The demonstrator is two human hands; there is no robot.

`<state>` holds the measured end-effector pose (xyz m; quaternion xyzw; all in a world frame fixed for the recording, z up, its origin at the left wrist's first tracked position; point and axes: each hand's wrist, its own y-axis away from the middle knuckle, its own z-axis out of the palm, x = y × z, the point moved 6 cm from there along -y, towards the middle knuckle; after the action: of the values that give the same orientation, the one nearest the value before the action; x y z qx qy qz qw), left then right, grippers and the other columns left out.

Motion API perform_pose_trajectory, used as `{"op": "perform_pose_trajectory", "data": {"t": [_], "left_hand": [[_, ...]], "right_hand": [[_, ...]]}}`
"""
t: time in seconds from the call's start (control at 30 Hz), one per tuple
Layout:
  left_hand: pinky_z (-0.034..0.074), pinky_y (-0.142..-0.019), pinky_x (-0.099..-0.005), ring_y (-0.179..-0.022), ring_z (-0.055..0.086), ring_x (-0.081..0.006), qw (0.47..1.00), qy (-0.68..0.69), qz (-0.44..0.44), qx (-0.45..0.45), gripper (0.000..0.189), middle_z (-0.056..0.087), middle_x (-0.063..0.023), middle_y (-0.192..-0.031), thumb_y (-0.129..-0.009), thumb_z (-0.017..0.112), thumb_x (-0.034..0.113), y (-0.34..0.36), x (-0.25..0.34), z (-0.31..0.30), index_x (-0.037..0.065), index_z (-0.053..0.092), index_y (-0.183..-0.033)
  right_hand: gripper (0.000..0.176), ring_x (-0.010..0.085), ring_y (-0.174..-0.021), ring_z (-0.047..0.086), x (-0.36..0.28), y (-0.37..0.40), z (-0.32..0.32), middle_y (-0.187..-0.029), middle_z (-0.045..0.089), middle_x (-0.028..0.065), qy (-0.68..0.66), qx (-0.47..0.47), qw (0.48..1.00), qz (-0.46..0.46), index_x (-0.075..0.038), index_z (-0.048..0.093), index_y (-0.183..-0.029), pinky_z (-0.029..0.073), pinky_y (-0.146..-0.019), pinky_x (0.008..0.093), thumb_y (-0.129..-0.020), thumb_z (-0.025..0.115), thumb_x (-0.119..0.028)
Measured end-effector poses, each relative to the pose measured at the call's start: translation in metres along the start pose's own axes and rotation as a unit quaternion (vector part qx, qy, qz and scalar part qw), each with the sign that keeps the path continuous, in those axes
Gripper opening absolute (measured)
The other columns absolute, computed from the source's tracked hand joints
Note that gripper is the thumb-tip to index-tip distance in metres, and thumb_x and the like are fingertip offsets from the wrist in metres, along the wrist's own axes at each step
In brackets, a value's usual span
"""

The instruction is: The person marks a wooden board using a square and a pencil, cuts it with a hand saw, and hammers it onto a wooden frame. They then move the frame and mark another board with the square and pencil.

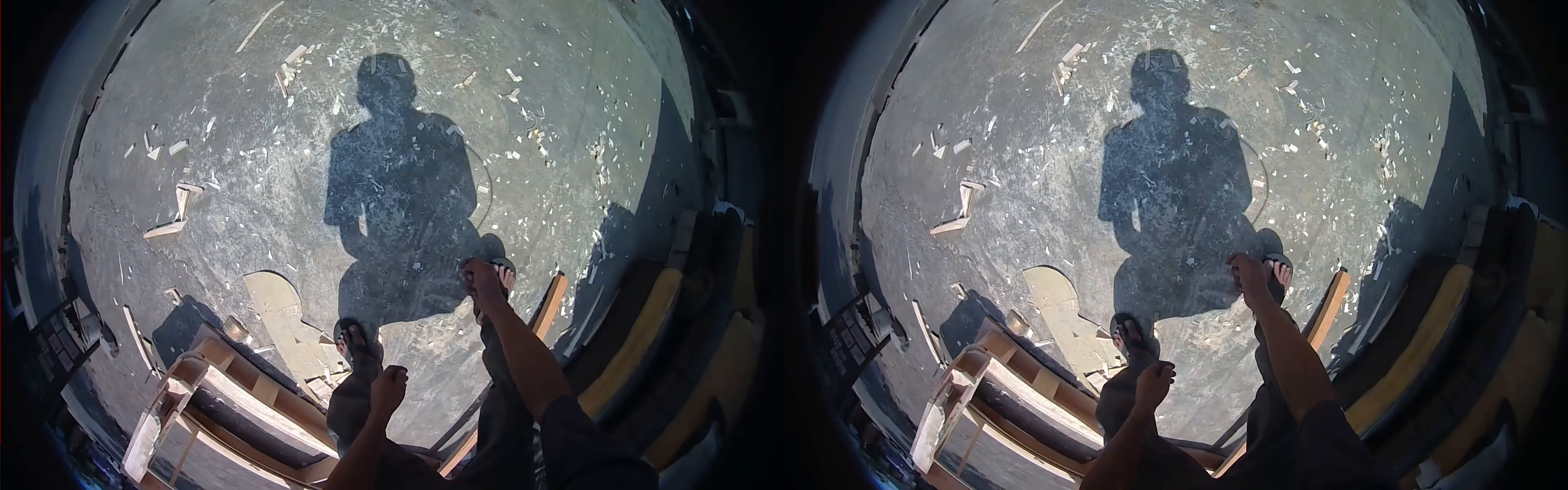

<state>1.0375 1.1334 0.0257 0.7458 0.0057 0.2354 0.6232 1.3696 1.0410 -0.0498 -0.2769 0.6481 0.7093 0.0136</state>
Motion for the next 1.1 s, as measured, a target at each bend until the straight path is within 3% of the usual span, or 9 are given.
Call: {"op": "perform_pose_trajectory", "data": {"t": [0.13,0.3,0.43,0.47,0.5,0.7,0.77,0.87,1.1], "left_hand": [[0.054,-0.081,-0.0474,-0.091,0.069,-0.0386,0.979,-0.132,0.107,0.111,0.024,0.072,-0.0206,-0.095,-0.094,0.056,0.019,-0.122,0.051,0.029,0.002,0.067,-0.107],[0.050,-0.086,-0.0529,-0.104,0.062,-0.0419,0.937,-0.281,0.080,0.192,0.028,0.061,-0.0201,-0.113,-0.093,0.059,0.015,-0.220,0.108,0.080,0.004,0.057,-0.119],[0.047,-0.087,-0.0504,-0.103,0.062,-0.0371,0.892,-0.349,0.098,0.269,0.025,0.060,-0.0169,-0.109,-0.092,0.057,0.013,-0.256,0.104,0.116,0.005,0.056,-0.116],[0.047,-0.085,-0.0489,-0.101,0.062,-0.0344,0.892,-0.351,0.086,0.270,0.024,0.060,-0.0155,-0.107,-0.092,0.056,0.012,-0.261,0.105,0.119,0.005,0.056,-0.115],[0.046,-0.084,-0.0473,-0.099,0.063,-0.0318,0.891,-0.356,0.067,0.272,0.023,0.061,-0.0142,-0.105,-0.091,0.055,0.011,-0.260,0.103,0.119,0.006,0.056,-0.114],[0.049,-0.080,-0.0441,-0.094,0.066,-0.0279,0.844,-0.477,0.081,0.233,0.024,0.063,-0.0112,-0.096,-0.091,0.054,0.014,-0.264,0.112,0.125,0.003,0.056,-0.112],[0.050,-0.084,-0.0448,-0.096,0.066,-0.0288,0.863,-0.457,0.030,0.214,0.025,0.063,-0.0121,-0.098,-0.091,0.054,0.016,-0.264,0.113,0.124,0.003,0.056,-0.112],[0.051,-0.085,-0.0456,-0.097,0.067,-0.0295,0.863,-0.436,0.033,0.254,0.023,0.064,-0.0131,-0.100,-0.091,0.055,0.015,-0.273,0.125,0.126,0.003,0.056,-0.111],[0.052,-0.086,-0.0447,-0.099,0.066,-0.0322,0.895,-0.314,-0.066,0.310,0.024,0.065,-0.0155,-0.103,-0.092,0.056,0.012,-0.279,0.105,0.135,0.004,0.054,-0.115]], "right_hand": [[0.017,0.0155,-0.052,0.052,-0.080,-0.094,-0.058,-0.065,0.058,0.0010,0.224,0.068,0.960,-0.150,-0.008,0.067,-0.088,0.042,-0.049,0.0312,-0.088,0.059,-0.022],[0.025,0.0409,-0.085,0.070,-0.251,-0.209,-0.114,-0.081,0.070,0.0207,0.584,0.143,0.746,-0.288,-0.005,0.068,-0.100,0.053,-0.077,0.0510,-0.088,0.064,-0.027],[0.026,0.0425,-0.096,0.066,-0.379,-0.262,-0.160,-0.107,0.065,0.0203,0.689,0.239,0.581,-0.362,-0.007,0.060,-0.113,0.052,-0.082,0.0514,-0.092,0.057,-0.020],[0.029,0.0428,-0.092,0.066,-0.396,-0.314,-0.207,-0.111,0.062,0.0173,0.578,0.226,0.714,-0.323,-0.008,0.057,-0.118,0.053,-0.079,0.0508,-0.094,0.056,-0.024],[0.029,0.0417,-0.089,0.066,-0.409,-0.342,-0.227,-0.113,0.061,0.0133,0.731,0.221,0.496,-0.413,-0.008,0.057,-0.115,0.053,-0.077,0.0500,-0.096,0.053,-0.031],[0.026,0.0434,-0.089,0.066,-0.384,-0.354,-0.242,-0.108,0.063,0.0184,0.727,0.184,0.535,-0.390,-0.005,0.063,-0.102,0.052,-0.076,0.0535,-0.089,0.064,-0.028],[0.026,0.0433,-0.088,0.066,-0.358,-0.333,-0.241,-0.098,0.067,0.0208,0.603,0.152,0.712,-0.326,-0.002,0.065,-0.095,0.051,-0.076,0.0523,-0.088,0.065,-0.027],[0.022,0.0418,-0.083,0.067,-0.297,-0.277,-0.218,-0.084,0.068,0.0195,0.538,0.116,0.761,-0.343,-0.002,0.066,-0.089,0.051,-0.074,0.0503,-0.084,0.067,-0.023],[0.016,0.0370,-0.078,0.068,-0.188,-0.174,-0.165,-0.081,0.069,0.0186,0.562,-0.058,0.788,-0.244,-0.001,0.068,-0.089,0.052,-0.075,0.0455,-0.083,0.066,-0.016]]}}
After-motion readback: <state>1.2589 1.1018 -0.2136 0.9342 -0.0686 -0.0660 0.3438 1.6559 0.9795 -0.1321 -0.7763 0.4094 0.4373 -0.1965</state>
